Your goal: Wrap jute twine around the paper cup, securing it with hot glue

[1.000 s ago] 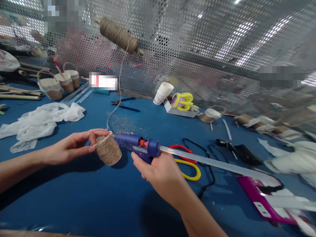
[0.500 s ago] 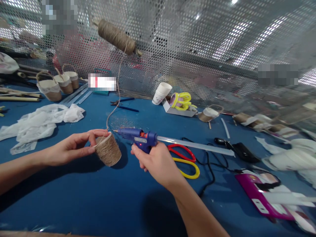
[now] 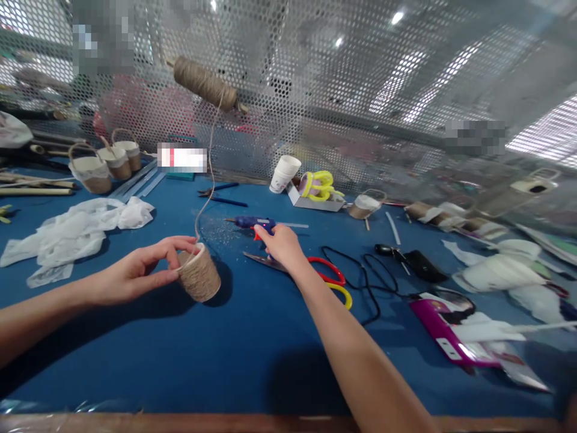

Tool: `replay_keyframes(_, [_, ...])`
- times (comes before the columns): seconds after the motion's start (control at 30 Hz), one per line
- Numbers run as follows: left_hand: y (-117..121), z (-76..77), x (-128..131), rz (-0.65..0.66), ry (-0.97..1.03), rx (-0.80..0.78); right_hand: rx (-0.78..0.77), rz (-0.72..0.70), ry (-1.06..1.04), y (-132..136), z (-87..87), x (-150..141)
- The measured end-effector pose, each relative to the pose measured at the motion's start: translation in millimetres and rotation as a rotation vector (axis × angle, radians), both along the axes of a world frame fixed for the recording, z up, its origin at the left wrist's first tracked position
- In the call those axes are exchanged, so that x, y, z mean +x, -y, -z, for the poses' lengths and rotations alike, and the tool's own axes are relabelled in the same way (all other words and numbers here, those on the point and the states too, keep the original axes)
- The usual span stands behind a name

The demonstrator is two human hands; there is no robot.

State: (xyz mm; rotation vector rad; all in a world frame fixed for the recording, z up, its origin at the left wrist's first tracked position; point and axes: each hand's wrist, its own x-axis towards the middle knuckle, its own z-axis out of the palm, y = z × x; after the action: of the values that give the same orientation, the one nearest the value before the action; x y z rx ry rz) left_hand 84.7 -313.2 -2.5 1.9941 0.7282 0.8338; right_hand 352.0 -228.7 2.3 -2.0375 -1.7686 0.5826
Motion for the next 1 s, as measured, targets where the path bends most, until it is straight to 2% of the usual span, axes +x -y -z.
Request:
replay_keyframes(0.13, [0.3, -1.4, -0.1, 0.010, -0.018, 0.047, 0.030, 0.015, 0.078, -11.2, 5.3, -4.6])
replay_keyframes(0.23, [-0.2, -2.1, -0.8, 0.023, -0.007, 0.063, 0.119, 0.012, 0.087, -6.8, 2.8, -11.7])
replay_keyframes(0.37, [0.5, -4.6, -0.4, 0.036, 0.003, 0.085, 0.142, -0.168, -0.029, 13.8, -6.5, -32.8])
replay_keyframes(0.47, [3.2, -8.8, 1.0, 0.067, 0.012, 0.086, -0.100, -0.409, -0.299, 28.9, -9.2, -53.6])
replay_keyframes(0.53, [5.7, -11.9, 1.8, 0.093, 0.003, 0.074, -0.360, -0.549, -0.668, 34.9, -8.4, -65.9])
replay_keyframes(0.6, [7.8, -14.1, 2.2, 0.115, -0.011, 0.055, -0.493, -0.571, -0.998, 37.7, -8.2, -74.1])
replay_keyframes(0.67, [8.7, -14.7, 2.2, 0.124, -0.014, 0.011, -0.461, -0.498, -1.174, 39.4, -10.4, -76.9])
replay_keyframes(0.73, [8.1, -13.6, 2.2, 0.119, 0.005, -0.069, -0.358, -0.424, -1.247, 42.6, -15.5, -73.9])
replay_keyframes(0.87, [5.3, -9.9, 1.8, 0.094, 0.080, -0.256, -0.109, -0.348, -1.130, 57.7, -29.0, -57.9])
replay_keyframes(1.0, [4.4, -9.0, 1.7, 0.066, 0.102, -0.358, 0.030, -0.325, -1.002, 75.6, -34.3, -46.0])
